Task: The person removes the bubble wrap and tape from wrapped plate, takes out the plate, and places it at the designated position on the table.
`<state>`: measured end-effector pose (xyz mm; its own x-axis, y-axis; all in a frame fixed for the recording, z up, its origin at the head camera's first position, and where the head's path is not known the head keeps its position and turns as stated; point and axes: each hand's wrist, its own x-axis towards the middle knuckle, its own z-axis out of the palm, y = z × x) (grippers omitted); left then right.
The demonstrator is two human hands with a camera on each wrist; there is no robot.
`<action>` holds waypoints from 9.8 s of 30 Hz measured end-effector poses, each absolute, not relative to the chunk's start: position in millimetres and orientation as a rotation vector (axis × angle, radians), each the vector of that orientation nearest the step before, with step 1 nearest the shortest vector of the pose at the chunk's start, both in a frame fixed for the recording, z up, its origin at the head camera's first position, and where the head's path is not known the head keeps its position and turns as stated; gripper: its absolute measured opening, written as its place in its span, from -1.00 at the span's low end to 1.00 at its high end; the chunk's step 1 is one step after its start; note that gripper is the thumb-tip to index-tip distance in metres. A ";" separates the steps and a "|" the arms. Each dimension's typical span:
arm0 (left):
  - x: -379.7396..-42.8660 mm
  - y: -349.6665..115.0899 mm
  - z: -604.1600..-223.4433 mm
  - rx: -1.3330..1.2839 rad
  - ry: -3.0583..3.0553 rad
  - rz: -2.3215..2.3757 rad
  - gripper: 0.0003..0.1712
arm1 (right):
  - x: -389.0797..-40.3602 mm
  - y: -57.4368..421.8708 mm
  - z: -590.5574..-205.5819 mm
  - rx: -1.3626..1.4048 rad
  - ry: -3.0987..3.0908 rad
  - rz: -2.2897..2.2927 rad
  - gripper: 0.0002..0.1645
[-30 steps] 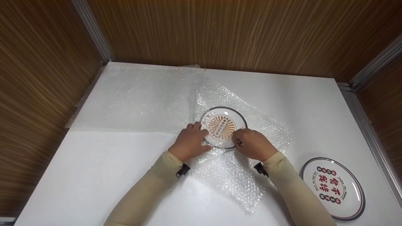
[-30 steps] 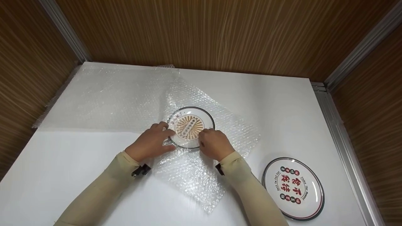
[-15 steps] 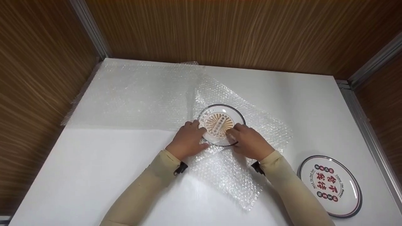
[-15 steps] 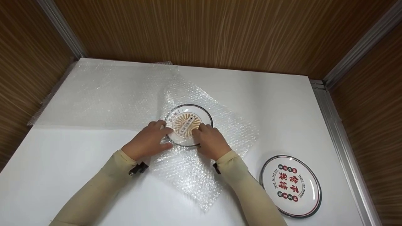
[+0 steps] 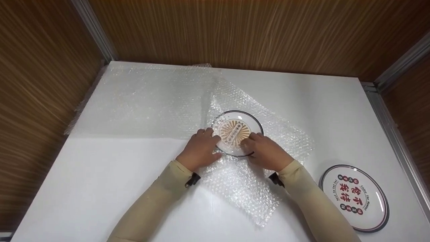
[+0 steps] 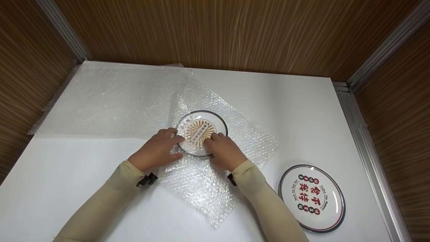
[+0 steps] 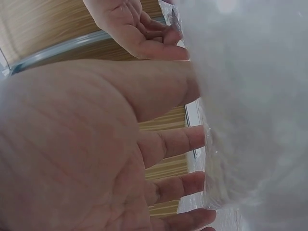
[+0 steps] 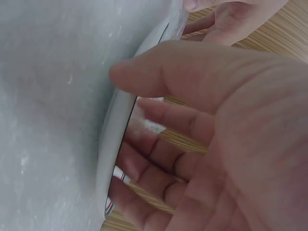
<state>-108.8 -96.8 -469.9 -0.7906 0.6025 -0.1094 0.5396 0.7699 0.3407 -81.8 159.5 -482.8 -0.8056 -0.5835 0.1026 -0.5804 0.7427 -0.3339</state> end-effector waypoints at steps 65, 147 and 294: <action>-88.6 -73.8 -441.9 1.204 2.946 0.674 -0.81 | -73.3 146.0 -457.4 -1.260 3.174 -0.768 -0.77; -111.2 -115.9 -409.5 1.054 2.993 1.008 -0.57 | -75.4 154.4 -474.6 -0.953 2.982 -0.523 -0.96; -86.5 -250.3 -444.5 0.365 2.603 0.530 -0.80 | -121.2 182.6 -469.2 -0.144 2.801 -1.275 -0.73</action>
